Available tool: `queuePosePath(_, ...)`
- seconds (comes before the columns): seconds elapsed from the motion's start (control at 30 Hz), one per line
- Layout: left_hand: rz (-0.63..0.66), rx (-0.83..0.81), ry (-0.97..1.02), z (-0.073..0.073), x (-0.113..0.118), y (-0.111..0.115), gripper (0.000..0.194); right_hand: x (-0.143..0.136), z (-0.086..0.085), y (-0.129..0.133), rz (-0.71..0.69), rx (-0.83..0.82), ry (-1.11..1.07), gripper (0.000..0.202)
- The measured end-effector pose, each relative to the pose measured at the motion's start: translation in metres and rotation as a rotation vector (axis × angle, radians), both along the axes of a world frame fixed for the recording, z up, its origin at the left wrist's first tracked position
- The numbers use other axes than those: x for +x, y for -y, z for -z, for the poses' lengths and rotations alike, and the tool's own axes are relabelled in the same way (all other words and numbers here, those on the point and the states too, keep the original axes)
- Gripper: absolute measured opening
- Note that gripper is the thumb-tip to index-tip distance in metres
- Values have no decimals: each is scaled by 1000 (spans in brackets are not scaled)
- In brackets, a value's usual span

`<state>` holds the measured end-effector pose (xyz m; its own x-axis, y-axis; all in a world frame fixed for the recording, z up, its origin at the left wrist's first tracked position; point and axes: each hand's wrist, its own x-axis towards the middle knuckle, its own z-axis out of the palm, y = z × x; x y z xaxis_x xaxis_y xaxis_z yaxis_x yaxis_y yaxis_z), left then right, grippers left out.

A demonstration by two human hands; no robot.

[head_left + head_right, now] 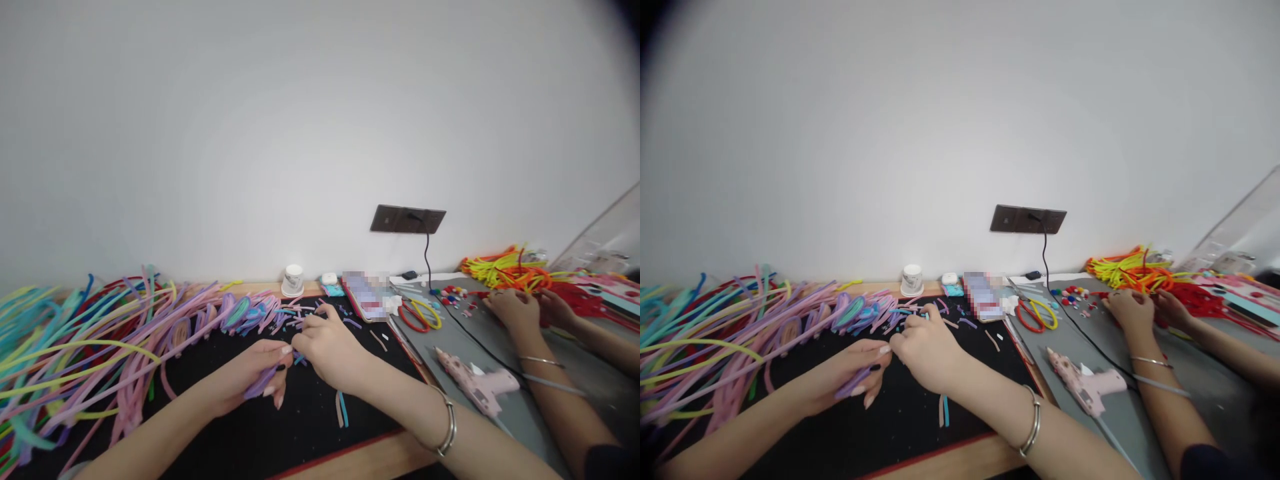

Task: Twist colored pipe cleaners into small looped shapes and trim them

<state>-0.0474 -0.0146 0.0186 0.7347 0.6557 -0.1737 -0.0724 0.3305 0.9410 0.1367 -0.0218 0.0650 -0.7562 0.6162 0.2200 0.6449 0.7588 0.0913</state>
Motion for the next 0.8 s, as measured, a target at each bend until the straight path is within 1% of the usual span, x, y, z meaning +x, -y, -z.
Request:
queuePosePath(0.07,-88,-87,69,1,4,1,36,0,7,-1,13,92,-40,21)
queuePosePath(0.1,-109,-77,72,0,5,1,36,0,10,-2,24,107,-67,24)
queuePosePath(0.13,-111,-24,46,-1,4,0,36,1,11,-3,30,93,-93,26)
queuePosePath(0.17,-97,81,-16,-3,3,-1,36,3,10,-4,25,49,-115,27)
queuePosePath(0.2,-68,228,-101,-6,0,-2,37,5,8,-6,10,-27,-133,25)
queuePosePath(0.27,23,624,-384,-12,-7,-4,37,10,-1,-10,-52,-269,-152,18)
queuePosePath(0.33,103,1026,-640,-17,-13,-5,33,15,-9,-16,-112,-601,-152,16)
queuePosePath(0.37,136,1200,-727,-18,-15,-5,29,17,-12,-19,-139,-773,-152,19)
queuePosePath(0.43,189,1483,-818,-19,-17,-5,24,20,-13,-27,-201,-1062,-177,25)
queuePosePath(0.5,235,1668,-845,-17,-16,-4,20,20,-8,-34,-244,-1263,-205,26)
queuePosePath(0.6,268,1802,-861,-14,-14,-3,17,19,4,-39,-238,-1470,-209,21)
queuePosePath(0.63,263,1816,-863,-13,-14,-2,17,18,8,-39,-218,-1503,-217,20)
queuePosePath(0.67,257,1815,-860,-13,-14,-2,18,17,9,-38,-196,-1502,-233,20)
queuePosePath(0.7,247,1793,-857,-13,-15,-1,19,16,10,-35,-173,-1465,-249,20)
queuePosePath(0.73,233,1746,-855,-13,-15,-1,21,15,9,-33,-155,-1387,-257,20)
queuePosePath(0.8,206,1568,-850,-13,-16,-1,24,13,4,-26,-124,-1119,-215,20)
